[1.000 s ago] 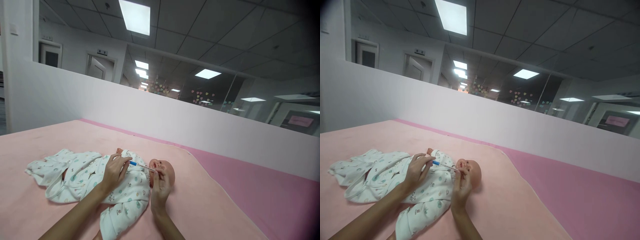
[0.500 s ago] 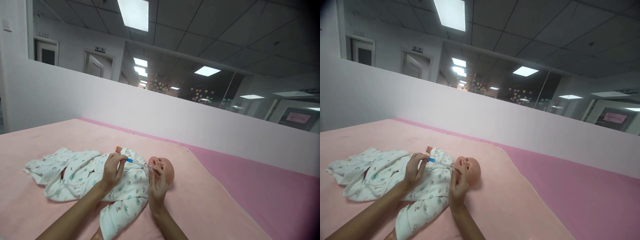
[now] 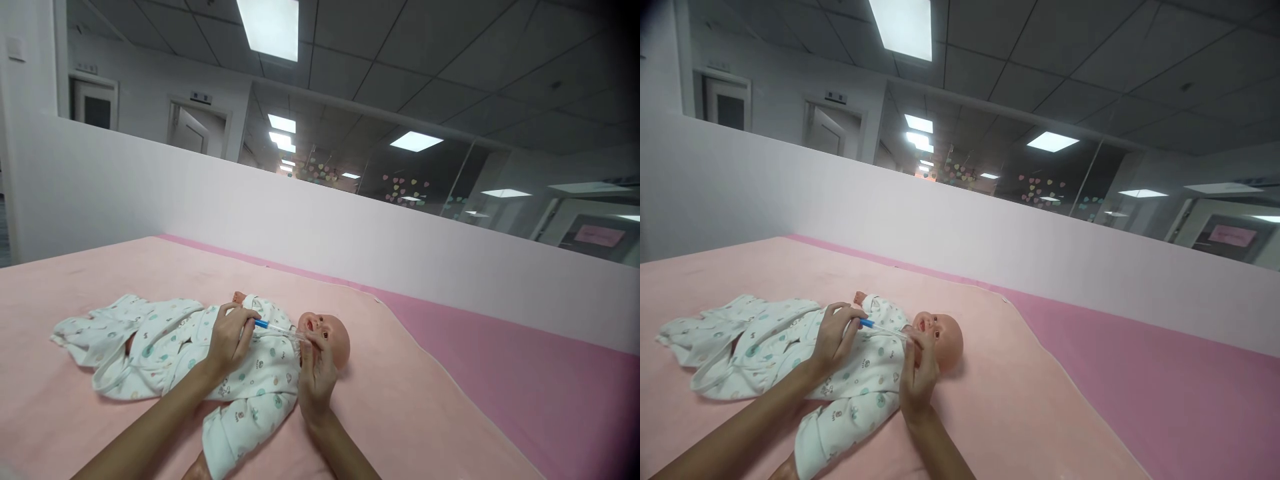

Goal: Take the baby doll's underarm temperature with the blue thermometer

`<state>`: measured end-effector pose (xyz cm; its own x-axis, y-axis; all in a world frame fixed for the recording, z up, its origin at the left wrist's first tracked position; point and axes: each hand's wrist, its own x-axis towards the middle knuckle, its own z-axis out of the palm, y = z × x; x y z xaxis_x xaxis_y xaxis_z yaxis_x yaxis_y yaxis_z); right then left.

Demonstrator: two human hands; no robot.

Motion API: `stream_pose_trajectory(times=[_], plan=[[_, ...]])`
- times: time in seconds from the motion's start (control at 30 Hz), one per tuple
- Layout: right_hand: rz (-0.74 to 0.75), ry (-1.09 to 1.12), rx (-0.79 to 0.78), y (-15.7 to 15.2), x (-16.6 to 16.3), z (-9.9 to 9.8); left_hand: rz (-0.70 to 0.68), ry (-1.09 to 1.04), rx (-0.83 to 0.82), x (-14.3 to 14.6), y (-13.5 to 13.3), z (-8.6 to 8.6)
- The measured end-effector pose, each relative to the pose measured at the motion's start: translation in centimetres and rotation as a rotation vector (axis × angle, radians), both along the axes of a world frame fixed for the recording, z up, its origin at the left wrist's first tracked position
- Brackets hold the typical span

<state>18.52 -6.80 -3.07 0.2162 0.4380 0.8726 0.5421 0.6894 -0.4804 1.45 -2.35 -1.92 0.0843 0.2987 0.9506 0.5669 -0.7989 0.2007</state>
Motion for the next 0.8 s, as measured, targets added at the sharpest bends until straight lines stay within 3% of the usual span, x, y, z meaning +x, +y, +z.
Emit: stream_pose_trajectory(times=[0.3,0.47,0.57,0.63,0.8], plan=[[-0.035,-0.031,0.005,0.3,0.0,-0.6,0.027,0.023,-0.069,0.1,0.1,-0.2],[-0.115,0.097,-0.026,0.3,1.5,1.9,0.043,0.107,-0.221,0.1,0.3,0.2],[-0.159,0.081,-0.123,-2.2,4.0,3.5,0.025,0.241,-0.278,0.1,0.3,0.6],[-0.206,0.004,-0.196,-4.9,5.8,3.4,0.0,0.34,-0.253,0.3,0.1,0.8],[-0.301,-0.133,-0.509,-10.8,9.4,-0.5,-0.057,0.442,-0.228,1.6,-0.1,1.1]])
